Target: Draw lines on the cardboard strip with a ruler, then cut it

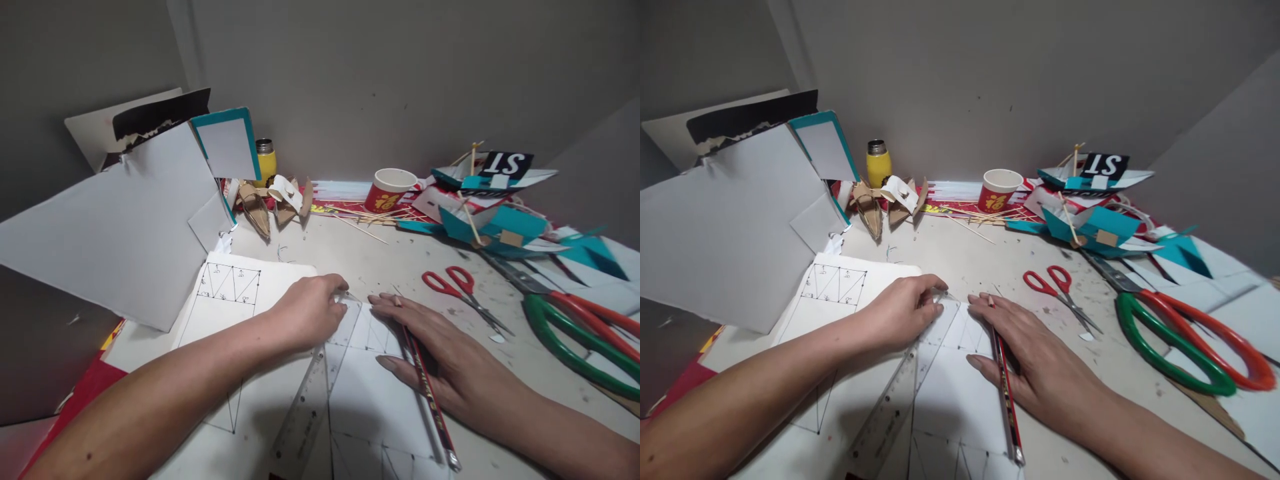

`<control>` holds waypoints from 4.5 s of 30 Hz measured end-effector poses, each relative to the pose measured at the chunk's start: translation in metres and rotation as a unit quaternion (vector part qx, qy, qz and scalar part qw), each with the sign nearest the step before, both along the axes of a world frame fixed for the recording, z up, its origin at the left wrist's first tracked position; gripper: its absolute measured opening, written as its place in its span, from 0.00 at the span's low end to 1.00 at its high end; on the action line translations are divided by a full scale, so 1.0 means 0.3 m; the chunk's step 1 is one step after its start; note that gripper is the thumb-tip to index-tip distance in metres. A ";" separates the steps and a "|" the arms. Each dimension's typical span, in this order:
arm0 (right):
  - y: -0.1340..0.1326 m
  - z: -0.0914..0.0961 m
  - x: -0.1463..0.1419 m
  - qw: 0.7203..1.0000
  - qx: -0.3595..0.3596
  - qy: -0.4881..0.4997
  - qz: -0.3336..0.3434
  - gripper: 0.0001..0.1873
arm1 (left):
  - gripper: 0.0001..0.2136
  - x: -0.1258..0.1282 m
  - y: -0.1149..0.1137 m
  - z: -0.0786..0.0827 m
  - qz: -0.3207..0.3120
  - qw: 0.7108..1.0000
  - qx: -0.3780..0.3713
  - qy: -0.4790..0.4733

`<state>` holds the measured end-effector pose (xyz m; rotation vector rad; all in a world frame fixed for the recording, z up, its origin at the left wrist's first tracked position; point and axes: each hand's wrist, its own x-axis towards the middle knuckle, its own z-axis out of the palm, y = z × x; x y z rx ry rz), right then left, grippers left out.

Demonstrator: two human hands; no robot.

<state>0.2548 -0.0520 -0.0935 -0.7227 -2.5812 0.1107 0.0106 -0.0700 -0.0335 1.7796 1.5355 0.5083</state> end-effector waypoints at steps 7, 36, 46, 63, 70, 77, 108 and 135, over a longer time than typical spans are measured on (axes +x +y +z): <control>0.005 -0.020 0.008 1.000 -0.019 0.006 -0.009 0.29 | 0.18 0.000 0.000 -0.003 -0.008 1.000 -0.003 0.018; 0.001 0.036 0.002 0.994 -0.105 0.012 0.004 0.30 | 0.16 -0.082 0.074 0.035 -0.025 0.992 -0.093 -0.076; 0.003 0.035 0.005 0.995 -0.098 0.017 0.006 0.31 | 0.18 -0.043 0.062 0.005 -0.019 0.998 -0.050 -0.025; 0.005 0.038 0.005 0.996 -0.092 0.013 0.009 0.30 | 0.18 -0.024 0.048 0.011 -0.038 0.994 0.041 0.093; 0.004 0.037 0.007 0.995 -0.096 0.013 0.008 0.31 | 0.18 -0.023 0.049 0.006 -0.064 0.989 0.051 0.120; 0.001 0.038 0.006 0.996 -0.090 0.016 0.006 0.30 | 0.14 0.001 0.025 0.041 -0.101 0.976 0.040 0.190; 0.006 0.024 0.010 0.993 -0.096 0.075 0.009 0.30 | 0.17 0.001 0.029 0.035 -0.094 0.974 0.032 0.201; -0.064 0.103 0.033 0.984 -0.014 0.060 0.169 0.13 | 0.19 -0.021 0.045 0.034 -0.078 0.981 0.033 0.174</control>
